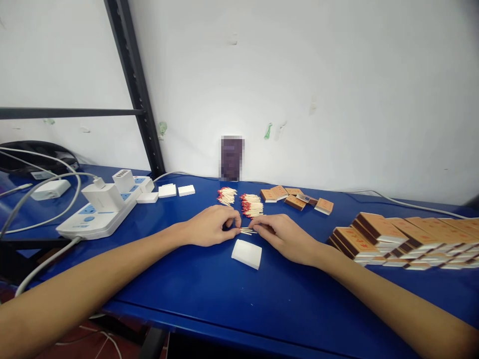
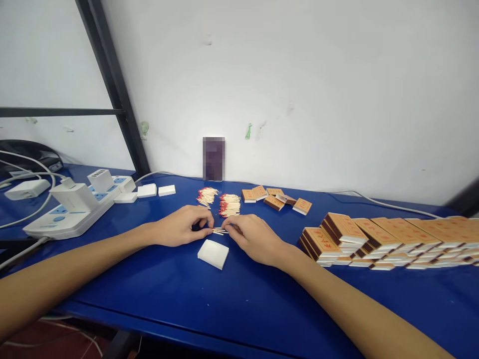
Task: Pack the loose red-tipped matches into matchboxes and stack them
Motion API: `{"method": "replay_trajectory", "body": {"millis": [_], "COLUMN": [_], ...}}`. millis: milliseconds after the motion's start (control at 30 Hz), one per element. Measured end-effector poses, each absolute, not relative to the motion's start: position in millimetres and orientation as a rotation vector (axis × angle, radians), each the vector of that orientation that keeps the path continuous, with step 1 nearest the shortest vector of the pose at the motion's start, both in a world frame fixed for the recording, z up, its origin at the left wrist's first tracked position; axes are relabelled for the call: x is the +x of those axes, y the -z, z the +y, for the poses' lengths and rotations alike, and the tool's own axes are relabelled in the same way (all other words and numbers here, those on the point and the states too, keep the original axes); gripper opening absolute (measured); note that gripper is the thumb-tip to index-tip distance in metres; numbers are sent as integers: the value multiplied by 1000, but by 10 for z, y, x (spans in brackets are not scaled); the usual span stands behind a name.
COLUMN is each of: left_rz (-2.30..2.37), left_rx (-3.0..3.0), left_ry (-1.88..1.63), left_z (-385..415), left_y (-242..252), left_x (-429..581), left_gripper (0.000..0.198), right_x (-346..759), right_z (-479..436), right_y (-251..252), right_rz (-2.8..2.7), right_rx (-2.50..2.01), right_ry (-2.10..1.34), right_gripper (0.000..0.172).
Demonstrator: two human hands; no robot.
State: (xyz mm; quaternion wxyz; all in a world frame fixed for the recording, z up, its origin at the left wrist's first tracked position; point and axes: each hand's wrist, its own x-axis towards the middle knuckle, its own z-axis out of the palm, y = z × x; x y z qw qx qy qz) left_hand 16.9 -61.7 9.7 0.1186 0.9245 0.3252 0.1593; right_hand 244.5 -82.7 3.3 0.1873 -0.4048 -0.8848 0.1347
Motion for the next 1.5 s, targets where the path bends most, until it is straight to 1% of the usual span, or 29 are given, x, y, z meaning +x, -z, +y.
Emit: {"method": "replay_trajectory", "body": {"millis": [67,167,267,367,500,667,733,867,1067,1333,1500], "left_rz": [965,978,968,956,924,881,856,823,818,819,868], "left_rx": [2680,2659,2681,2691,2727,2716,2666,2613,2635,2643,2630], "left_ry": [-487,-498,-466,-429,-431,-454,-452,-455,-465,-475,-489], "left_z": [-622,-638,-654,-663,-655,-608,-585,-560,-558,-550,-554], "left_y": [-98,-115,-142,-163,-159,-141,-143,-151,-151,-132,-119], "left_x": [172,170,162,152,138,111,101,94,99,112,130], "left_gripper": [17,20,29,35,33,25,25,26,19,15,13], "right_x": [2441,2463,2500,2515,2500,2495,2499,2489,2428,2460,2470], "right_z": [-834,-814,-789,-785,-803,-820,-820,-833,-929,-888,-857], "right_y": [-34,-15,10,21,-1,-30,-23,4,2,25,30], "right_rz": [-2460,-2414,-2425,-2442,-2439,-2424,-2419,-2435,-2466,-2442,-2442], "right_rx": [-1150,-1262,-1373,-1429,-1448,-1513,-1520,-1390,-1163,-1273,-1289], "right_ry": [-392,-273,-146,-101,-71,-60,-64,-135,-282,-146,-157], "right_gripper": [33,31,33,34,33,32,32,32,30,24,19]}}
